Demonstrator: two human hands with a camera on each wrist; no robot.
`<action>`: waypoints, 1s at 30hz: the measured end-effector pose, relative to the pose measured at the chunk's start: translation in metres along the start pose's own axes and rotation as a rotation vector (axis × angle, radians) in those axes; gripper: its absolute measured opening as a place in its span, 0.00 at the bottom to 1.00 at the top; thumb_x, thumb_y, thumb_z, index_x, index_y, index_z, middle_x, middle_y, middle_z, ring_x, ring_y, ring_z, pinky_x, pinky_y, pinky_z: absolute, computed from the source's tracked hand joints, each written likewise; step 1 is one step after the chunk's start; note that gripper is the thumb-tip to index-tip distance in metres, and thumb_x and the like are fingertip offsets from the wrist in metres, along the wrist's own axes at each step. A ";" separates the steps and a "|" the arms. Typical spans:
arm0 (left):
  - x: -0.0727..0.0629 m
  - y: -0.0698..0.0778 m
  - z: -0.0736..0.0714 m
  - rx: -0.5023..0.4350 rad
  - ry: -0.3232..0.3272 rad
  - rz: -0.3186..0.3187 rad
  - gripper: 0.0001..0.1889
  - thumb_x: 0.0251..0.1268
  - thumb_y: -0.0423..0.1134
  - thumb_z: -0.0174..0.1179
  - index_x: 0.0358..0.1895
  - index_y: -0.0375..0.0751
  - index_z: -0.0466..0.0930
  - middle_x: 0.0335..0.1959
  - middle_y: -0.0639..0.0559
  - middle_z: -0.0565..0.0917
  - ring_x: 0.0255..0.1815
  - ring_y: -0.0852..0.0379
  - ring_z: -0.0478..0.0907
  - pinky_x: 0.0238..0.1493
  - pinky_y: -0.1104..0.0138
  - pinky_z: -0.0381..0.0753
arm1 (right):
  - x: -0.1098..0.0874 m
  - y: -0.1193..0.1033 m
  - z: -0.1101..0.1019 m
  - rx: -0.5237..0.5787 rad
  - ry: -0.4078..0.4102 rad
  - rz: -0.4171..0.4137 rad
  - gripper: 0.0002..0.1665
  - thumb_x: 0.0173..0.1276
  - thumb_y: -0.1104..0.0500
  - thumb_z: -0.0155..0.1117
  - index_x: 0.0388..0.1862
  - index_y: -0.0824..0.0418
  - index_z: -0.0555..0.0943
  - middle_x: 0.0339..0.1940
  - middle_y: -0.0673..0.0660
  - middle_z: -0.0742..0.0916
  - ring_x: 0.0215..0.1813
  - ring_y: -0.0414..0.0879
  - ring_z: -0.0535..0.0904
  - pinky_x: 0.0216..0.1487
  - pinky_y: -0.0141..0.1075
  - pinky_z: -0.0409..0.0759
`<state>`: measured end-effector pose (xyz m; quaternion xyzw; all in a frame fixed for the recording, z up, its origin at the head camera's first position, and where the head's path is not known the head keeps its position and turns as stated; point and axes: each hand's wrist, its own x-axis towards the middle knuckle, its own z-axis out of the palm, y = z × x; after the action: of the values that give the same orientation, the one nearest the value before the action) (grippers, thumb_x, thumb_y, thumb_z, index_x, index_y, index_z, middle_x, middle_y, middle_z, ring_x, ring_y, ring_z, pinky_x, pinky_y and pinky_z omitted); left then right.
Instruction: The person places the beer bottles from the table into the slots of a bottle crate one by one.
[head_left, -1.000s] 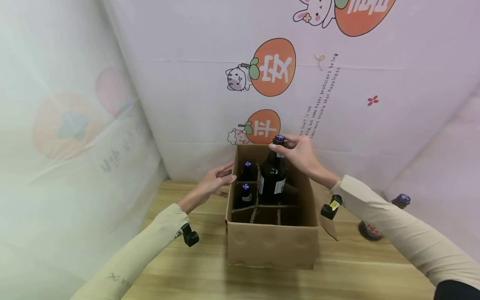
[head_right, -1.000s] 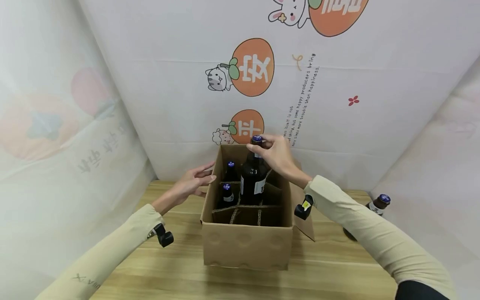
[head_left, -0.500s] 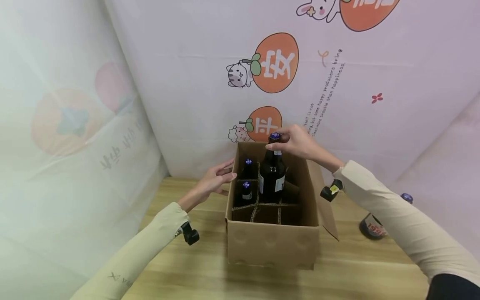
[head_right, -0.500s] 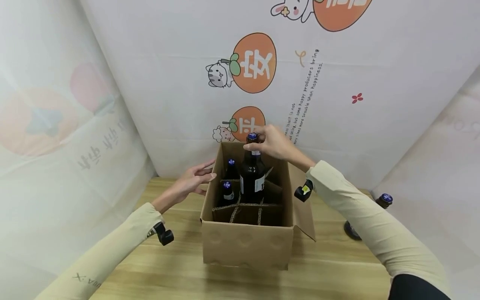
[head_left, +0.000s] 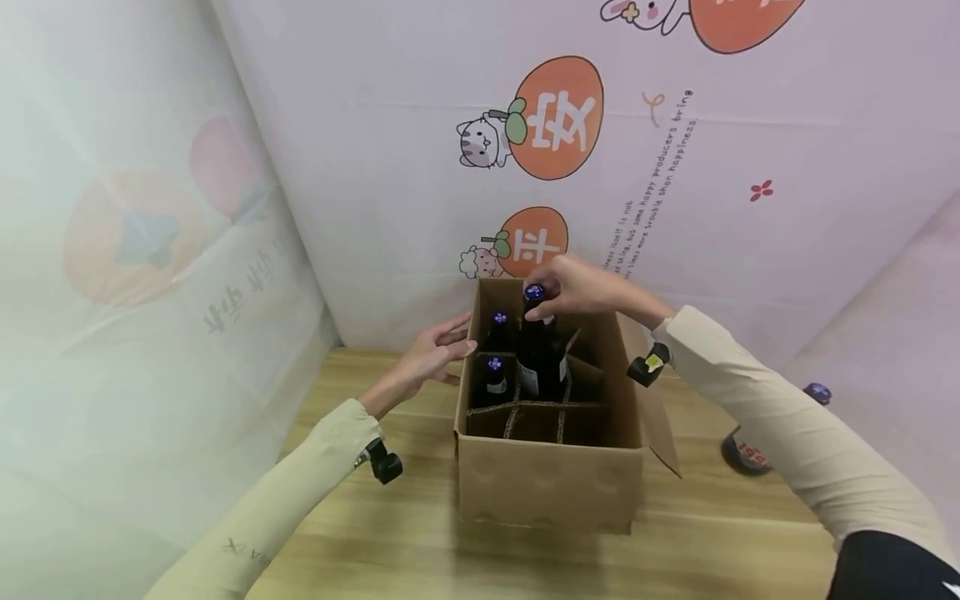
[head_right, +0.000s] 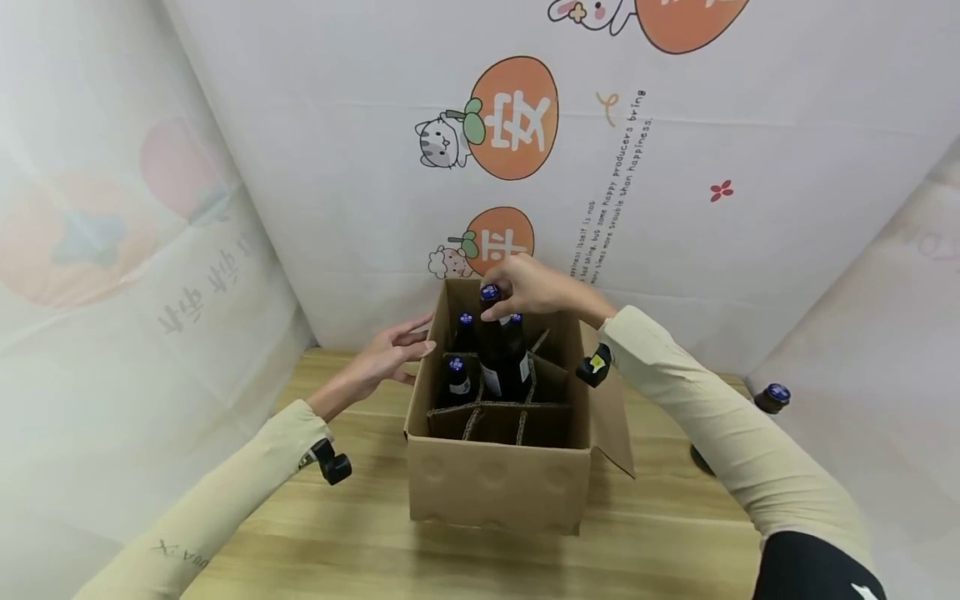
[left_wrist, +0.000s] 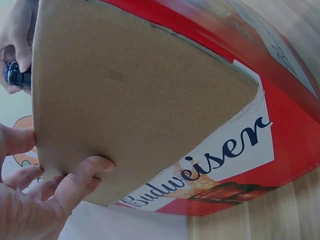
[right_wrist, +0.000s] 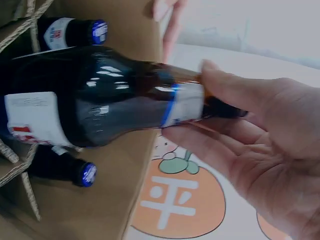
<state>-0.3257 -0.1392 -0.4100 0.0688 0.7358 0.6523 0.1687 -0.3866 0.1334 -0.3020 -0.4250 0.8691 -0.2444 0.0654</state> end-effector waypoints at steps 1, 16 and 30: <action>0.000 0.000 0.000 0.000 0.000 0.001 0.36 0.78 0.38 0.60 0.84 0.53 0.57 0.82 0.38 0.63 0.74 0.33 0.72 0.52 0.49 0.92 | 0.000 -0.001 -0.001 -0.004 -0.013 0.004 0.15 0.63 0.61 0.80 0.45 0.65 0.87 0.27 0.52 0.87 0.27 0.40 0.74 0.30 0.28 0.74; 0.001 0.004 0.003 -0.012 -0.005 -0.027 0.37 0.78 0.38 0.61 0.84 0.55 0.57 0.83 0.40 0.61 0.75 0.34 0.70 0.53 0.49 0.92 | -0.012 0.010 0.010 -0.083 -0.078 0.223 0.18 0.54 0.62 0.85 0.34 0.65 0.82 0.31 0.55 0.83 0.29 0.43 0.72 0.29 0.33 0.72; -0.003 0.005 0.001 -0.015 0.005 -0.032 0.37 0.78 0.38 0.60 0.85 0.53 0.56 0.84 0.40 0.60 0.76 0.35 0.70 0.54 0.49 0.91 | -0.003 0.010 0.035 -0.016 -0.311 0.312 0.16 0.59 0.69 0.80 0.39 0.68 0.78 0.38 0.59 0.82 0.36 0.44 0.81 0.31 0.30 0.76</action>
<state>-0.3236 -0.1382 -0.4043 0.0540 0.7324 0.6550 0.1777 -0.3805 0.1277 -0.3379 -0.3183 0.9057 -0.1560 0.2326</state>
